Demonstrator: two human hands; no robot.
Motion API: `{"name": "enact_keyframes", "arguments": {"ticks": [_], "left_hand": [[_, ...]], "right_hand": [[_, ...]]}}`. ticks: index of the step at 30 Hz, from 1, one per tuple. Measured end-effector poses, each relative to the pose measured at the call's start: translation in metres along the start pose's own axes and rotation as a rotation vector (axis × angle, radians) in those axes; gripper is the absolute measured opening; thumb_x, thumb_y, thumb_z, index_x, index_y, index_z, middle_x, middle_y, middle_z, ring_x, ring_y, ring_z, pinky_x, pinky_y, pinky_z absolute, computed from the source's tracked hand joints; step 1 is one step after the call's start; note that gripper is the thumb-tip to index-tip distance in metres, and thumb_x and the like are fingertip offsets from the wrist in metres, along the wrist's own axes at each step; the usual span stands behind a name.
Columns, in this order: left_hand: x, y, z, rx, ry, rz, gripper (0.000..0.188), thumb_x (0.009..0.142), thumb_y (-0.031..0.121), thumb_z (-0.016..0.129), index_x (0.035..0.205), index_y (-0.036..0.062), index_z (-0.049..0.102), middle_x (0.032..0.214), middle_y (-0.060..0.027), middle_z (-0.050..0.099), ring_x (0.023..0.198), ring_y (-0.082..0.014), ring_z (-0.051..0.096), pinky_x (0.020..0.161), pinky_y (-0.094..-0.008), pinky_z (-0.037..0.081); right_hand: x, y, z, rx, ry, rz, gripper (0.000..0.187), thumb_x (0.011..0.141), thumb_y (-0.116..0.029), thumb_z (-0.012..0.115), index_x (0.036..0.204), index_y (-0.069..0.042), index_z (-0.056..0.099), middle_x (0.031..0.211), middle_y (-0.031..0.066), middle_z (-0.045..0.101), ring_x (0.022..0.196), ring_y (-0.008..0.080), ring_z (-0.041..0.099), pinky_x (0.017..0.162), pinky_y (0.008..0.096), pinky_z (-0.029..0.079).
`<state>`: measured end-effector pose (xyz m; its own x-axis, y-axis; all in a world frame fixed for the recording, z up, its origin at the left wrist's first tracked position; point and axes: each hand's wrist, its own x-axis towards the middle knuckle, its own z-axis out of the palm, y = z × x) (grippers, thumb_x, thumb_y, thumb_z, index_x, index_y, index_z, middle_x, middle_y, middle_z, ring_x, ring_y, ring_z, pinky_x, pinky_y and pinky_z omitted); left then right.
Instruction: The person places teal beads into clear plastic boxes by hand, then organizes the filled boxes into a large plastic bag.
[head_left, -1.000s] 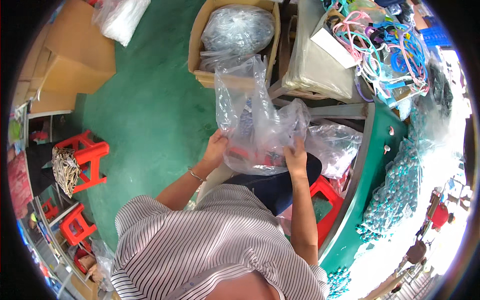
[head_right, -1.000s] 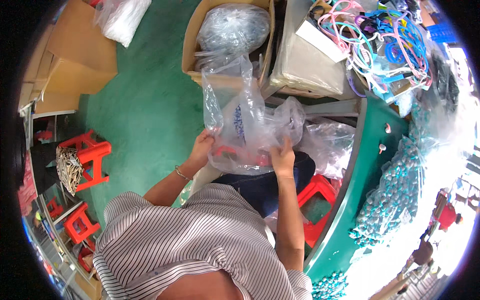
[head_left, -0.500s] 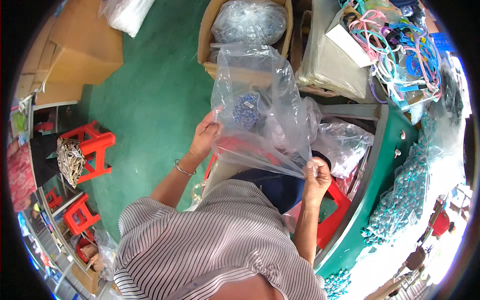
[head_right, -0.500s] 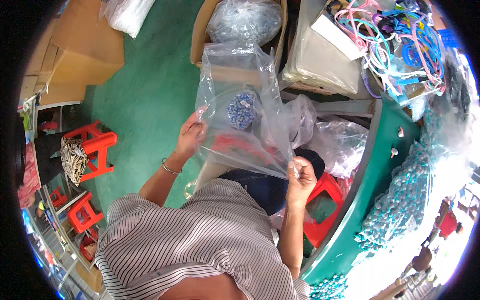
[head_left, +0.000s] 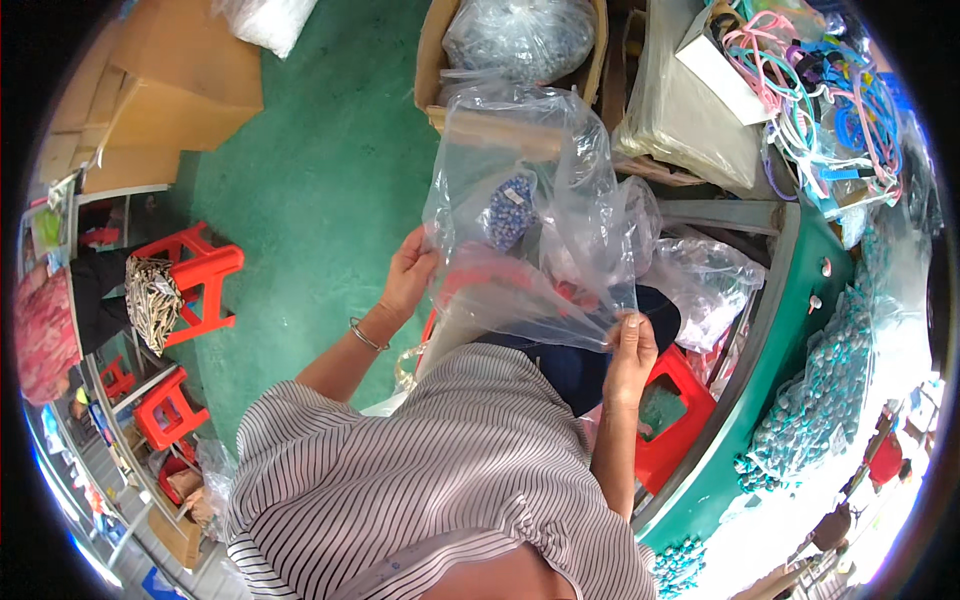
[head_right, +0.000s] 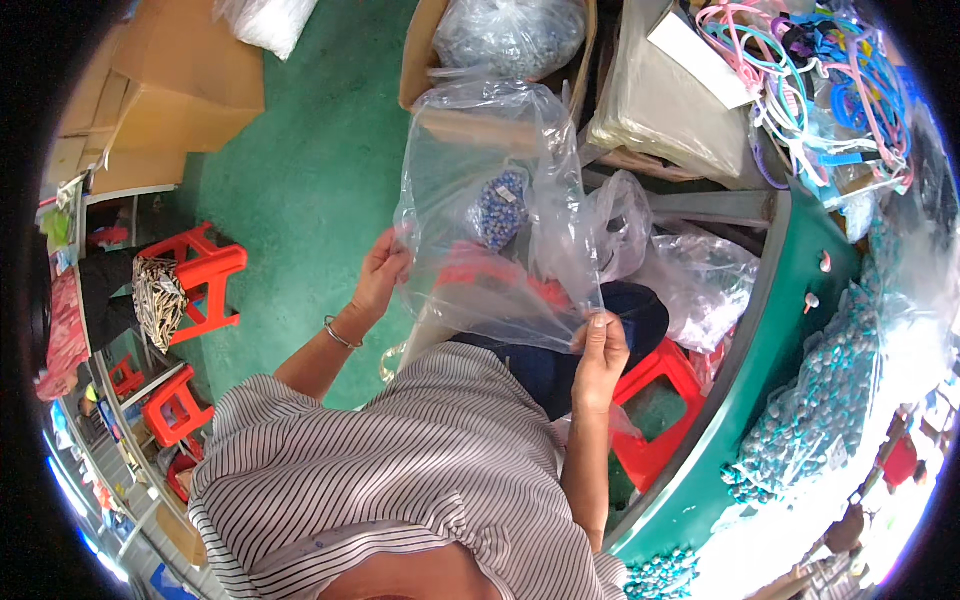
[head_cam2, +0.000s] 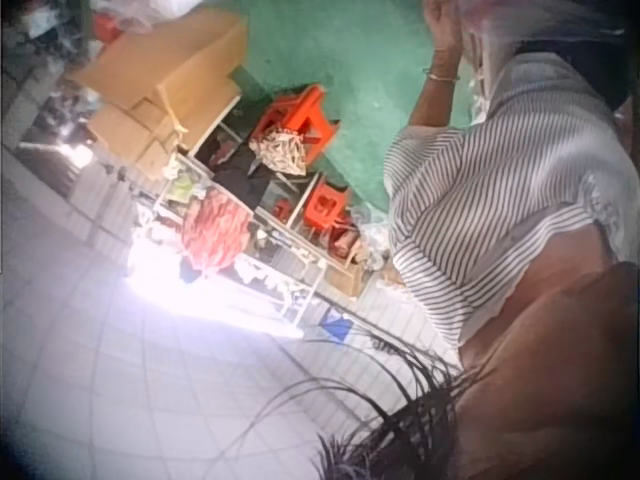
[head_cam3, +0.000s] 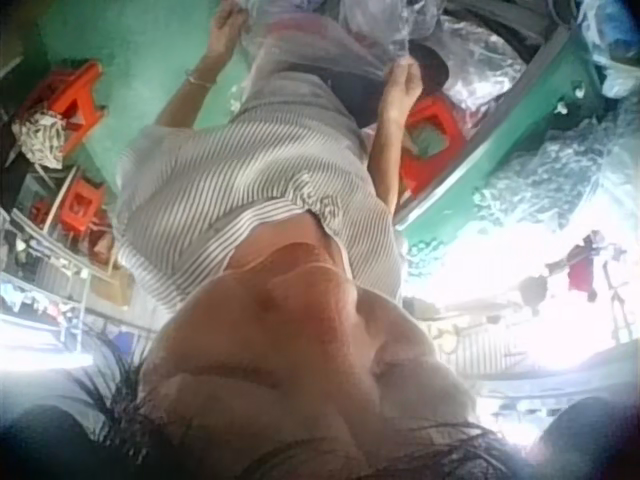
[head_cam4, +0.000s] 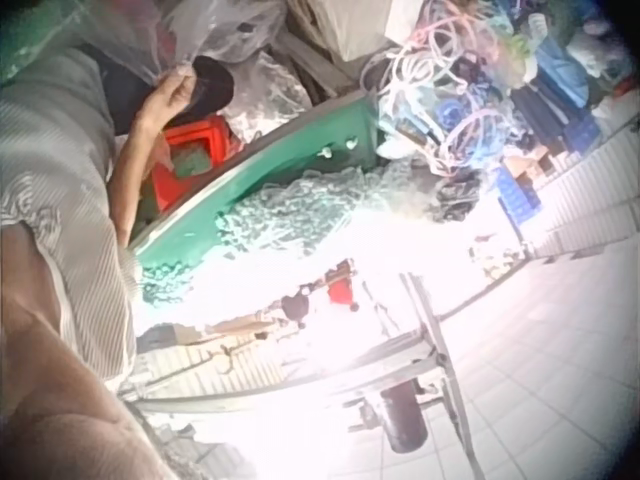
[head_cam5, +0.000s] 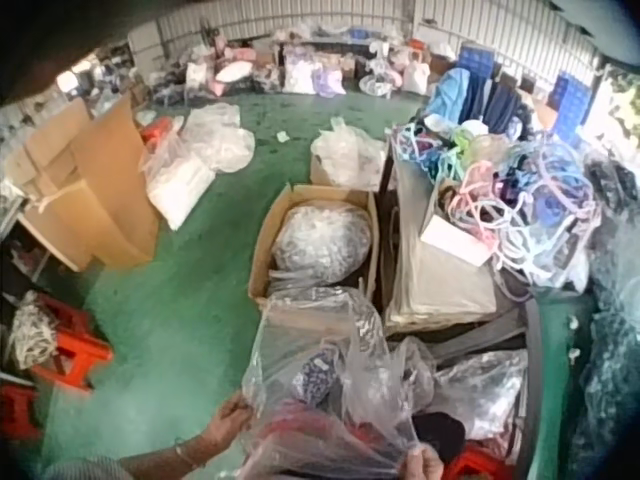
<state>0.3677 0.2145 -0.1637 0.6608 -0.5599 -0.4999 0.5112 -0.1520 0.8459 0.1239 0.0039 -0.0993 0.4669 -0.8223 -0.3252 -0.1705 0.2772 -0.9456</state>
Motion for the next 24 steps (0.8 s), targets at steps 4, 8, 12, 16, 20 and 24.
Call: {"name": "enact_keyframes", "arguments": {"ticks": [4,8,12,16,20,24], "left_hand": [[0.004,-0.022,-0.008,0.251,0.123,0.163,0.049,0.085,0.007,0.057,0.133,0.0063,0.049,0.099,-0.0041,0.054,0.083,-0.0116,0.049,0.069,-0.0260,0.044],[-0.001,0.013,0.015,0.965,0.370,0.719,0.049,0.077,0.006,0.063,0.126,0.0062,0.054,0.124,-0.0151,0.050,0.108,-0.0299,0.050,0.091,-0.0408,0.045],[-0.011,0.036,0.050,1.137,-0.165,0.949,0.043,0.076,0.008,0.065,0.119,0.0092,0.061,0.121,-0.0117,0.054,0.112,-0.0331,0.052,0.100,-0.0459,0.041],[-0.027,0.023,0.089,1.445,-0.462,0.772,0.044,0.080,0.022,0.067,0.121,0.0101,0.061,0.126,-0.0113,0.054,0.119,-0.0315,0.051,0.104,-0.0500,0.037],[-0.025,-0.008,0.089,1.377,-0.699,0.540,0.046,0.085,0.032,0.064,0.127,0.0136,0.057,0.130,-0.0102,0.053,0.124,-0.0290,0.049,0.104,-0.0535,0.036],[-0.011,-0.021,0.079,1.504,-0.858,0.432,0.047,0.088,0.035,0.061,0.131,0.0182,0.054,0.134,-0.0101,0.051,0.127,-0.0294,0.045,0.102,-0.0549,0.036]], "right_hand": [[-0.010,0.004,0.002,-0.033,-0.009,0.021,0.031,0.104,-0.032,0.048,0.097,-0.004,0.061,0.065,-0.0022,0.050,0.060,0.0068,0.044,0.057,0.0229,0.037],[-0.017,0.009,0.005,-0.029,-0.027,0.050,0.034,0.104,-0.033,0.047,0.101,-0.003,0.061,0.067,-0.0022,0.052,0.063,0.0069,0.046,0.059,0.0227,0.038],[-0.019,0.012,0.007,-0.049,-0.066,0.037,0.037,0.104,-0.036,0.046,0.102,-0.002,0.061,0.068,-0.0019,0.054,0.064,0.0068,0.047,0.059,0.0229,0.038],[-0.017,0.021,0.002,-0.028,-0.059,0.028,0.039,0.104,-0.037,0.046,0.102,-0.002,0.062,0.068,-0.0017,0.054,0.064,0.0068,0.046,0.059,0.0234,0.037],[-0.015,0.024,0.000,0.025,-0.029,0.052,0.040,0.103,-0.038,0.046,0.102,-0.001,0.063,0.068,-0.0011,0.054,0.064,0.0073,0.047,0.059,0.0239,0.037],[-0.014,0.030,-0.002,0.020,0.010,0.072,0.040,0.103,-0.038,0.048,0.101,-0.001,0.064,0.069,-0.0004,0.055,0.064,0.0076,0.048,0.059,0.0240,0.038]]}}
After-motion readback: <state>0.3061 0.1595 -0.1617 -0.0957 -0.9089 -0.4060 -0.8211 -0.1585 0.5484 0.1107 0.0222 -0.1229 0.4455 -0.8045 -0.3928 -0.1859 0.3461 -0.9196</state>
